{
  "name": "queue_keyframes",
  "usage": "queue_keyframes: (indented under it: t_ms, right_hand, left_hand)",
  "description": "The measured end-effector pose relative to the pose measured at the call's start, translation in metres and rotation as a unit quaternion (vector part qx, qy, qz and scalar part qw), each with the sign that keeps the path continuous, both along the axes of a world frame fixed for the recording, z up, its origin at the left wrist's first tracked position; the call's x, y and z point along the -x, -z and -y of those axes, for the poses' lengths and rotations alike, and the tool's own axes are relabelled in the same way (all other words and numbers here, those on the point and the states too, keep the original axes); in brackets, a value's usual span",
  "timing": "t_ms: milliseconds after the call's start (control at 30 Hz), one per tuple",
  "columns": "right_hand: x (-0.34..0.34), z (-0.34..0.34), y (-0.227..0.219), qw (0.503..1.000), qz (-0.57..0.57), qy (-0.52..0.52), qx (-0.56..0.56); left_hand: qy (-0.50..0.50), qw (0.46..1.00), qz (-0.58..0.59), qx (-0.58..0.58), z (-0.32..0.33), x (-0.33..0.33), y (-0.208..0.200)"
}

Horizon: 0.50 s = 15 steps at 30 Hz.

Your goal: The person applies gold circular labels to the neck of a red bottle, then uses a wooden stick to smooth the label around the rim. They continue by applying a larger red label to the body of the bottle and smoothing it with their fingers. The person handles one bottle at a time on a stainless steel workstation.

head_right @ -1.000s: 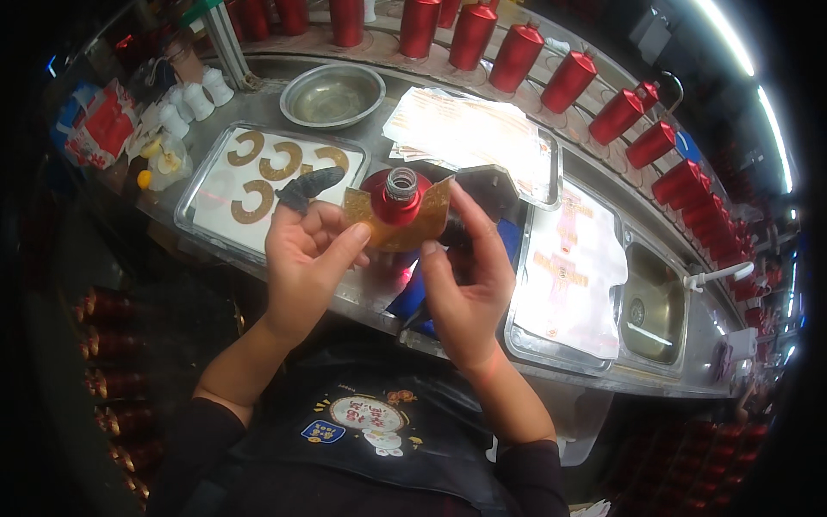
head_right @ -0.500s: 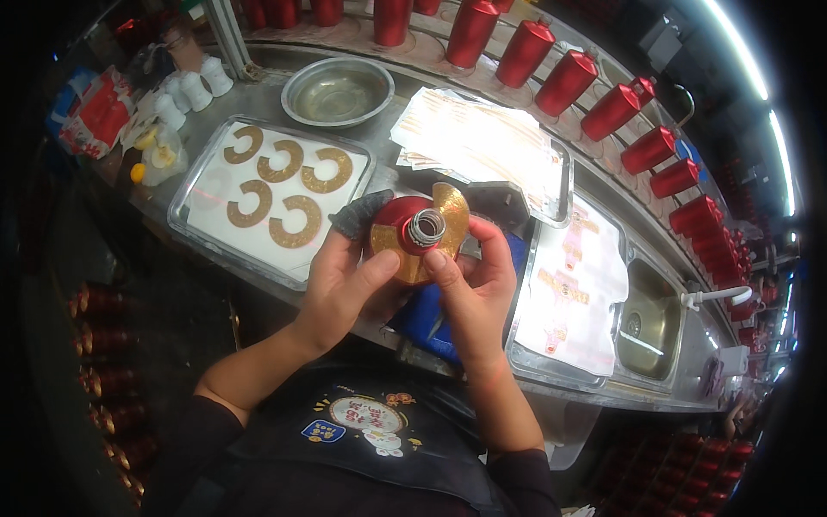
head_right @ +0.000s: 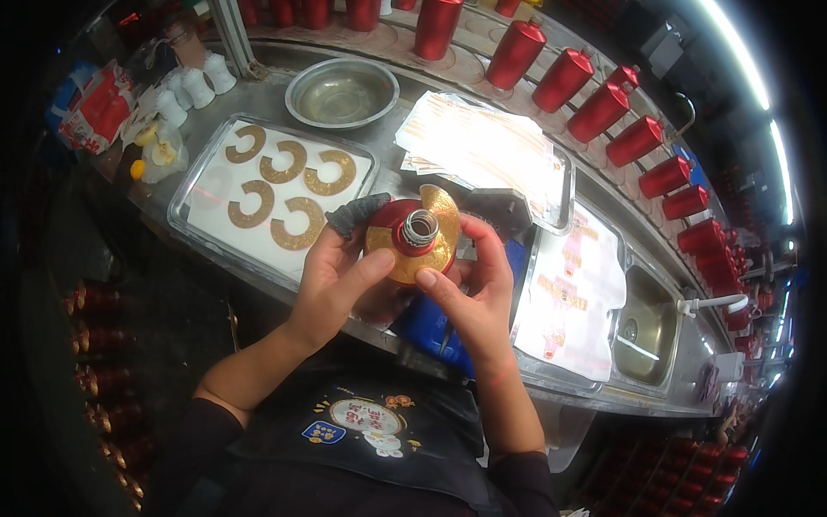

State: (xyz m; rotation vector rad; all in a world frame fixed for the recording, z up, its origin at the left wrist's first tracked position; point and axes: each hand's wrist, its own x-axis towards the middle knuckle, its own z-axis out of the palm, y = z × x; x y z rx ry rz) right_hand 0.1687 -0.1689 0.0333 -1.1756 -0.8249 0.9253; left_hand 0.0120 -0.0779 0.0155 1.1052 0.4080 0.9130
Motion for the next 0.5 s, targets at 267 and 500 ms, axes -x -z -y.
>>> queue_keyframes:
  t_ms: [267, 500]
  right_hand:
    - [-0.0023, 0.0007, 0.0001, 1.000, 0.020, -0.016, 0.011]
    - [0.0014, -0.0017, -0.0009, 1.000, -0.015, 0.005, 0.010]
  left_hand:
    - [0.006, 0.999, 0.024, 0.028, -0.0009, -0.0019, -0.0008]
    - [0.011, 1.000, 0.019, 0.022, -0.0020, -0.0004, 0.0028]
